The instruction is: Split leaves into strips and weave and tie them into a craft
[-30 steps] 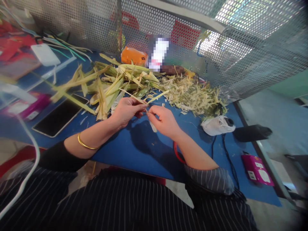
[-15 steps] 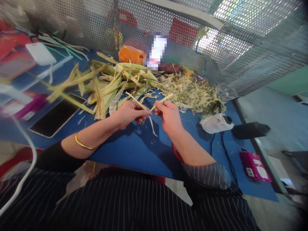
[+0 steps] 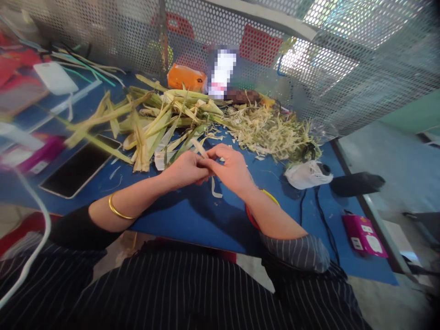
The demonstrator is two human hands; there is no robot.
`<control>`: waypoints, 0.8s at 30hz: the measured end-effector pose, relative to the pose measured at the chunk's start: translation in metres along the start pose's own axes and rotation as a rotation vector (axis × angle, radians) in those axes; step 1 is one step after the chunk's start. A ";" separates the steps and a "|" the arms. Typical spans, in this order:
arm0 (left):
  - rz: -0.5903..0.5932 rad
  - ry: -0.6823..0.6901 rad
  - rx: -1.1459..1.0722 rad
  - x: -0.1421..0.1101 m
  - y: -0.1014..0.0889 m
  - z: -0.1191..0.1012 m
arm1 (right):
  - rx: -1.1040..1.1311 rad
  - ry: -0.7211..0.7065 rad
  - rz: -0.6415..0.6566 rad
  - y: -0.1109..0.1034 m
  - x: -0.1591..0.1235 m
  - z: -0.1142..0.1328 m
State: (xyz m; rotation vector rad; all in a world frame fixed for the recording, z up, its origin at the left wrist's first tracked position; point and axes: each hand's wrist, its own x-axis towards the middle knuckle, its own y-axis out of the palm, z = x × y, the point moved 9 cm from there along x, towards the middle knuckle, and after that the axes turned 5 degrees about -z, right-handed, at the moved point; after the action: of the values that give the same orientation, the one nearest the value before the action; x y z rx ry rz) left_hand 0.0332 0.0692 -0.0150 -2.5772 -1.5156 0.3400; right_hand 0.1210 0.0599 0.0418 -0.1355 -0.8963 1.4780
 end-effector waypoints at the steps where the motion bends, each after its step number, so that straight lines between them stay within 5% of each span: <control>1: 0.005 0.010 0.007 -0.001 0.001 -0.001 | 0.059 0.051 -0.025 0.001 -0.001 -0.004; 5: 0.019 -0.007 -0.029 -0.001 0.003 0.002 | 0.170 0.136 -0.163 -0.006 -0.004 -0.010; 14: 0.124 -0.056 -0.106 0.000 0.015 0.014 | 0.079 -0.016 -0.223 -0.007 -0.006 -0.001; 20: -0.152 -0.082 -0.406 0.003 -0.012 0.010 | -0.200 -0.140 -0.355 -0.036 -0.005 0.011; 24: -0.237 -0.043 -0.583 0.002 -0.024 0.003 | -0.118 0.026 -0.166 -0.030 0.004 -0.009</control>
State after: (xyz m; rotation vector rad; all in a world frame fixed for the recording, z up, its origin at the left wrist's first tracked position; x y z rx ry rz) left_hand 0.0126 0.0825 -0.0131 -2.7439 -2.1753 -0.0943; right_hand 0.1500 0.0629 0.0549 -0.1635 -0.9508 1.2679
